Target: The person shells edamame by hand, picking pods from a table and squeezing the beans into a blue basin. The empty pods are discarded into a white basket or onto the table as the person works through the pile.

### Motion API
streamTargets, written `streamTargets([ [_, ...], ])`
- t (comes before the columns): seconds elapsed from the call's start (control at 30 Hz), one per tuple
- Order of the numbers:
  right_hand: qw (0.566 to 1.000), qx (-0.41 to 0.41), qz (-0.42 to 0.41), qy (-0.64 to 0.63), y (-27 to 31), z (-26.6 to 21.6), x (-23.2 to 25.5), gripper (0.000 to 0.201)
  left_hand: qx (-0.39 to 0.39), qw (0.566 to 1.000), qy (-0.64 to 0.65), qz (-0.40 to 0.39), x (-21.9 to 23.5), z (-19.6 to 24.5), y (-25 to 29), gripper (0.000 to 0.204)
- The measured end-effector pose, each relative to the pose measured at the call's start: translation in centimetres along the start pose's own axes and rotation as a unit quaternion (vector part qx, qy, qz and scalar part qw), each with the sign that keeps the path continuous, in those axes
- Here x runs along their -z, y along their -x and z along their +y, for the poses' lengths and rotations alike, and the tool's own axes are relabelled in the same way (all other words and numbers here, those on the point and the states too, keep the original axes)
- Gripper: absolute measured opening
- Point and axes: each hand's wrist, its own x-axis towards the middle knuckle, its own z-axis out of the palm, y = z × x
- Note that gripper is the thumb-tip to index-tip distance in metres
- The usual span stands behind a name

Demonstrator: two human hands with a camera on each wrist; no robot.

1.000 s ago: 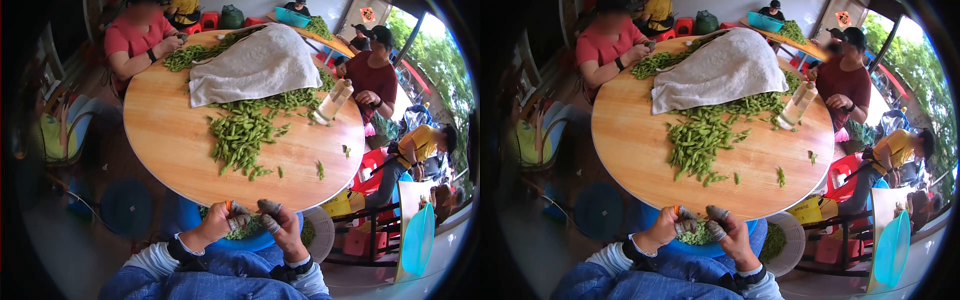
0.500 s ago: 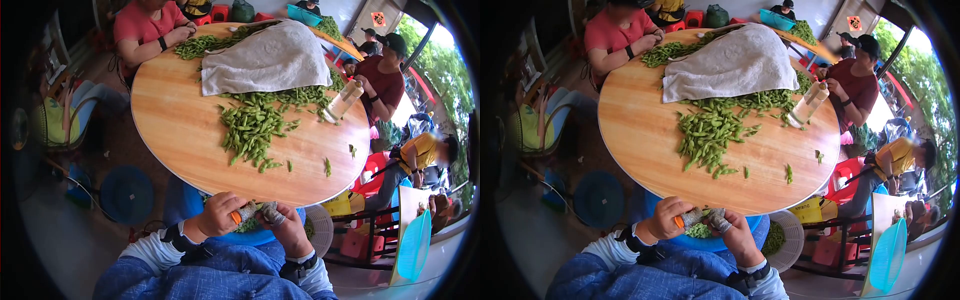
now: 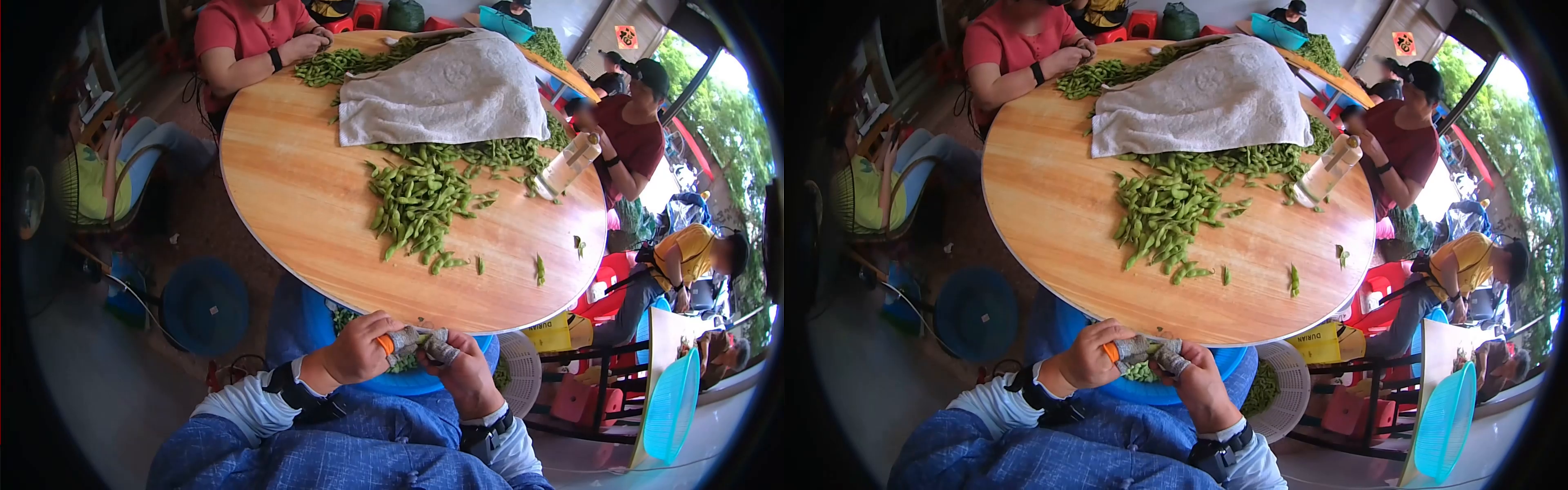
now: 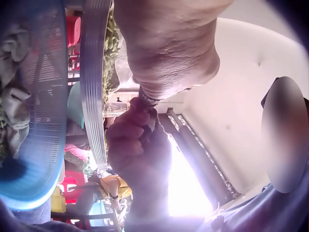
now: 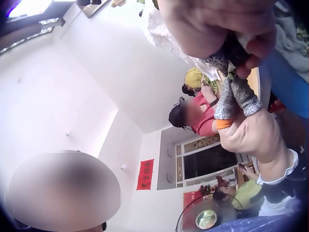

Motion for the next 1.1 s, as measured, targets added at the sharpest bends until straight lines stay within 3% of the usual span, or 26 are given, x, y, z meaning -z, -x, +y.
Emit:
streamTargets([
  [0.07,1.0,0.004,0.002,-0.016,-0.1,0.4,-0.1,0.016,0.072,0.996,0.05,-0.001,-0.1,0.4,-0.2,0.022],
  [0.13,0.998,0.06,-0.009,0.006,-0.3,0.9,-0.3,0.017,0.174,0.969,0.174,-0.008,-0.3,0.4,-0.3,0.023],
  [0.2,0.99,0.128,-0.023,0.05,-0.4,1.4,-0.3,0.017,0.26,0.915,0.309,-0.006,-0.6,0.4,-0.2,0.022],
  [0.27,0.97,0.21,-0.04,0.118,-0.6,1.8,-0.1,0.017,0.327,0.831,0.45,0.008,-1.3,0.1,0.1,0.019],
  [0.37,0.954,0.208,-0.031,0.212,-0.2,1.2,-0.2,0.015,0.372,0.823,0.429,-0.019,-1.4,-0.7,0.9,0.02],
  [0.43,0.945,0.191,-0.027,0.266,-0.4,1.3,0.6,0.014,0.256,0.952,0.167,-0.021,-0.3,0.1,-0.1,0.021],
  [0.47,0.939,0.181,-0.025,0.292,-0.4,1.3,0.9,0.014,0.189,0.981,0.028,-0.021,0.2,0.4,-0.5,0.022],
  [0.57,0.941,0.165,-0.024,0.294,-0.2,0.4,0.5,0.01,0.076,0.995,-0.033,-0.064,0.5,0.6,-1.2,0.021],
  [0.67,0.928,0.166,-0.019,0.333,0.2,-0.1,0.5,0.007,0.118,0.986,0.075,-0.086,0.3,0.9,-2.0,0.019],
  [0.83,0.862,0.195,0.024,0.467,0.7,-0.5,0.7,0.006,0.084,0.986,0.008,-0.144,-0.4,0.9,-2.2,0.026],
  [0.93,0.816,0.242,0.036,0.523,1.1,-1.1,-0.2,0.007,0.061,0.992,0.006,-0.111,-0.8,1.2,-2.7,0.027],
  [1.03,0.918,0.19,0.039,0.346,0.5,-0.3,0.8,0.01,0.15,0.98,0.025,-0.126,-0.4,1.6,-2.9,0.027],
  [1.1,0.974,0.131,0.019,0.184,0.9,-1.6,0.8,0.011,0.171,0.972,0.119,-0.108,0.0,1.2,-3.0,0.023],
])
